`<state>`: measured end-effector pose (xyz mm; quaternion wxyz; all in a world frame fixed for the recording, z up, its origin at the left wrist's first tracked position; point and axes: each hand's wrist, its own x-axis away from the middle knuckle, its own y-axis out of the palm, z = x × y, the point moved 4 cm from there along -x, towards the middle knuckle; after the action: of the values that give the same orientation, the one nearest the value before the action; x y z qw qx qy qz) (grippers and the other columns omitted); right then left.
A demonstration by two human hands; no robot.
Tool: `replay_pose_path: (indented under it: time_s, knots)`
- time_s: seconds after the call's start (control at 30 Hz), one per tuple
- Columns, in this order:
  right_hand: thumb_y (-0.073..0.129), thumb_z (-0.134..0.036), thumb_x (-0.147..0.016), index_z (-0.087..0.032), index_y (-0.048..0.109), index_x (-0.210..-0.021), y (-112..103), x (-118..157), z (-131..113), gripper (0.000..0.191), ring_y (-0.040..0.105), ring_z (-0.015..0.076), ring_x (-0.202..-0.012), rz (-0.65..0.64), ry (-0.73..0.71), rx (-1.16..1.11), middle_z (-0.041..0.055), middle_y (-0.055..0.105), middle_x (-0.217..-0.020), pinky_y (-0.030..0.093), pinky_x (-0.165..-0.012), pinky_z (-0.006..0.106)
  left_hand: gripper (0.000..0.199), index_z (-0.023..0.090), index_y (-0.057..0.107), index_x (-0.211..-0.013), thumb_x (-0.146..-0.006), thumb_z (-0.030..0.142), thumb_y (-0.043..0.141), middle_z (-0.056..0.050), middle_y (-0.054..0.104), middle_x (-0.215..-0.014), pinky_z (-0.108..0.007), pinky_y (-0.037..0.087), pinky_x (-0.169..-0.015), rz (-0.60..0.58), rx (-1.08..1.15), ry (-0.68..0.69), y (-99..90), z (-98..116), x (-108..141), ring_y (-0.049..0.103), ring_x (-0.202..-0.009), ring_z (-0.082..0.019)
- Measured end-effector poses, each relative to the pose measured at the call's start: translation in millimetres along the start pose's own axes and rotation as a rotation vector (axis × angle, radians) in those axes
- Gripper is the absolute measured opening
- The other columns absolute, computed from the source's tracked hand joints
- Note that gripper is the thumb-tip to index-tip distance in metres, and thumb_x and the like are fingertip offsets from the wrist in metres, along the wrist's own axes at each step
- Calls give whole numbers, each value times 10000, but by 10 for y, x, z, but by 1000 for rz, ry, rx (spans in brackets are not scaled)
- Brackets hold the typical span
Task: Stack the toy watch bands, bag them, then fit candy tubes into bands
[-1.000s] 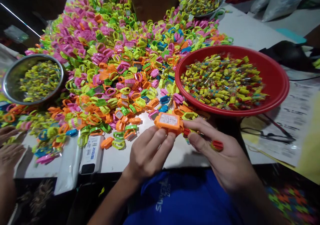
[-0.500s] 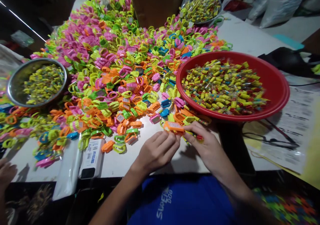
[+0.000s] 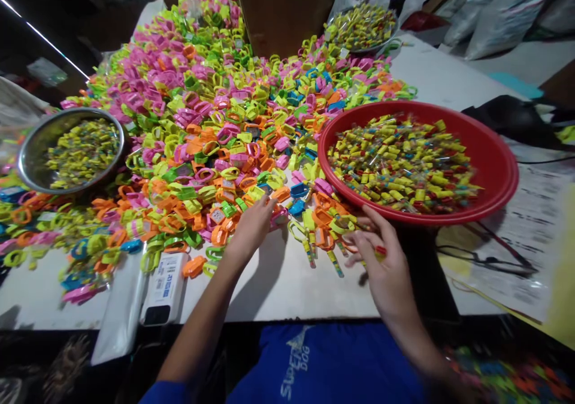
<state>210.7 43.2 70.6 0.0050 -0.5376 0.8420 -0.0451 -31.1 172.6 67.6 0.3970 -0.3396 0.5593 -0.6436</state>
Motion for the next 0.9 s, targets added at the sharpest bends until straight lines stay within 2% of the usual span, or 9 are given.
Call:
replay_pose_path:
  time_s: [0.07, 0.13, 0.2, 0.3, 0.43, 0.57, 0.67, 0.8, 0.9]
  knots:
    - [636, -596, -1001, -244, 653, -1373, 7, 135, 48, 512, 655, 184, -739, -29, 41, 43, 60, 688, -993, 476, -522, 262, 317, 173, 605, -1332, -1021, 200, 659, -164, 673, -1319, -362, 583, -862, 21, -5, -31, -5, -1, 1, 725, -1137, -297]
    - [622, -616, -1000, -234, 706, -1202, 71, 240, 110, 441, 570, 173, -643, -184, 108, 118, -10, 594, -746, 463, -577, 285, 294, 164, 585, -1353, -1071, 247, 596, -164, 686, -1300, -375, 585, -882, 123, 67, -67, -102, 44, 44, 724, -1115, -283]
    - [661, -615, -967, -243, 718, -1129, 159, 320, 146, 410, 548, 179, -659, -381, 171, 192, -27, 564, -716, 470, -654, 308, 347, 185, 558, -1398, -1078, 307, 611, -134, 702, -1288, -361, 590, -873, 293, 265, -66, -274, 149, 149, 725, -1041, -239]
    - [643, -620, -981, -255, 717, -1178, 255, 392, 80, 421, 592, 198, -822, -557, 241, 151, 23, 665, -930, 480, -764, 327, 408, 255, 564, -1432, -1051, 347, 678, -80, 706, -1307, -322, 603, -858, 460, 658, 49, -521, 415, 383, 712, -970, -174]
    - [566, -681, -1025, -235, 742, -1223, 268, 413, -179, 519, 568, 197, -886, -539, 323, -133, 44, 627, -974, 460, -779, 317, 359, 292, 602, -1386, -1042, 326, 701, -64, 697, -1331, -334, 607, -1006, 498, 1016, 165, -654, 773, 650, 709, -1169, -186]
    - [670, -680, -977, -209, 765, -957, 237, 395, -422, 481, 517, 172, -820, -515, 297, -309, 29, 570, -891, 424, -699, 286, 364, 278, 604, -1346, -1012, 296, 750, -56, 708, -1262, -323, 612, -1044, 574, 1178, 218, -654, 927, 758, 721, -1175, -180]
    - [751, -653, -929, -191, 751, -870, 224, 384, -490, 466, 476, 140, -755, -496, 322, -376, 21, 556, -863, 387, -623, 249, 369, 278, 586, -1362, -1023, 269, 730, -66, 703, -1255, -346, 625, -1031, 554, 1233, 265, -650, 958, 763, 724, -1175, -192]
    - [743, -603, -956, -244, 818, -1124, 175, 378, -524, 404, 469, 115, -706, -459, 287, -304, 20, 574, -909, 358, -553, 219, 367, 271, 623, -1366, -1017, 218, 722, -81, 659, -1255, -425, 593, -1094, 579, 1063, 279, -736, 950, 798, 681, -1223, -221]
    - [712, -590, -985, -297, 814, -1266, 109, 384, -617, 418, 520, 130, -735, -420, 161, -157, 39, 623, -973, 403, -576, 236, 407, 252, 654, -1380, -993, 158, 738, -81, 611, -1248, -381, 586, -1081, 605, 795, 268, -832, 966, 846, 648, -1217, -202]
